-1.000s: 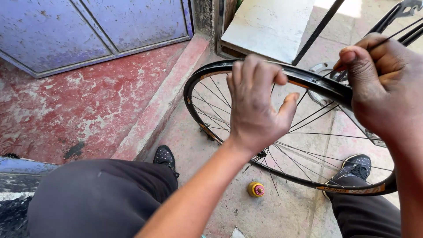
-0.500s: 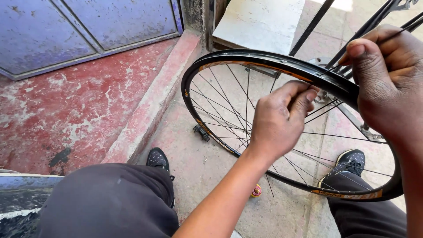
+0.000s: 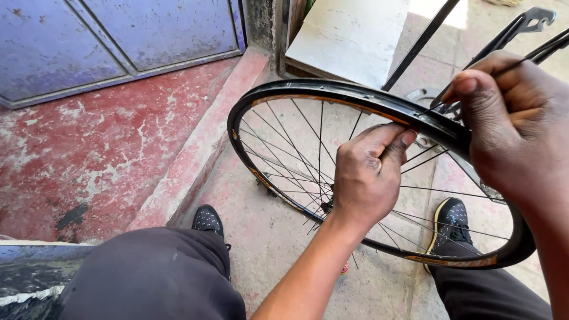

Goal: The person removes a spoke from a bicycle wheel hub, applies lubricant from a yellow bottle to the spoke, and then inserts the spoke into the rim. The person repeats this process for multiple spokes, threading them through the rim holes and securing them.

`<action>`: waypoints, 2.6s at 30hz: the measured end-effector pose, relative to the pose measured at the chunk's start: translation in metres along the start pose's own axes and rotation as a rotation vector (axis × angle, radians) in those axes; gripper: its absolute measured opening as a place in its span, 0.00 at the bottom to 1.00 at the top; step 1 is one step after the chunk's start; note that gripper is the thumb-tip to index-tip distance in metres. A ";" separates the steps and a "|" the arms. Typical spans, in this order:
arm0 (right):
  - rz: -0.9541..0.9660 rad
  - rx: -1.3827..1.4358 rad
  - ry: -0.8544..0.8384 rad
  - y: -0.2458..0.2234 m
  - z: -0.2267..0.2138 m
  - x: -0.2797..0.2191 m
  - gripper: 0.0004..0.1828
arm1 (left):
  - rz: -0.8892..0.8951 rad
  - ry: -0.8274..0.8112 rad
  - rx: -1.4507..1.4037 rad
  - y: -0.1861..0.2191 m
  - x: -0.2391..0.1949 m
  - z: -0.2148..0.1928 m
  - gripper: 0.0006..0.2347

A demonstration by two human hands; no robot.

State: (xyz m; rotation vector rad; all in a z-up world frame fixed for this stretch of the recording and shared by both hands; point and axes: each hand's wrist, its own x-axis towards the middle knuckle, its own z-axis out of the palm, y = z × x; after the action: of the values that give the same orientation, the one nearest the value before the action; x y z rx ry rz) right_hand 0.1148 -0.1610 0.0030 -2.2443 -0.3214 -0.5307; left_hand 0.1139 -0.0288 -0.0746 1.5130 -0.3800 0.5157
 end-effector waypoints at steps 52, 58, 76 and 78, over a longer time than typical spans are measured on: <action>-0.007 0.005 -0.082 0.001 0.015 0.022 0.22 | -0.430 0.072 -1.043 -0.052 -0.003 0.016 0.06; -0.025 -0.041 -0.115 0.001 0.010 0.023 0.22 | -0.507 0.027 -1.079 -0.059 -0.008 0.020 0.09; -0.003 0.094 -0.052 0.031 -0.006 0.005 0.24 | -0.527 -0.022 -1.053 -0.045 -0.009 0.017 0.09; -0.002 0.047 -0.049 0.026 -0.009 0.000 0.27 | -0.537 -0.047 -1.047 -0.043 -0.009 0.017 0.10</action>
State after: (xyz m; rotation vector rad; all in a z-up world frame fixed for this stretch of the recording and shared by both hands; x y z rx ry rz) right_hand 0.1227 -0.1846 -0.0088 -2.2144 -0.3573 -0.4646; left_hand 0.1308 -0.0455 -0.1146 0.5530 -0.2003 -0.1630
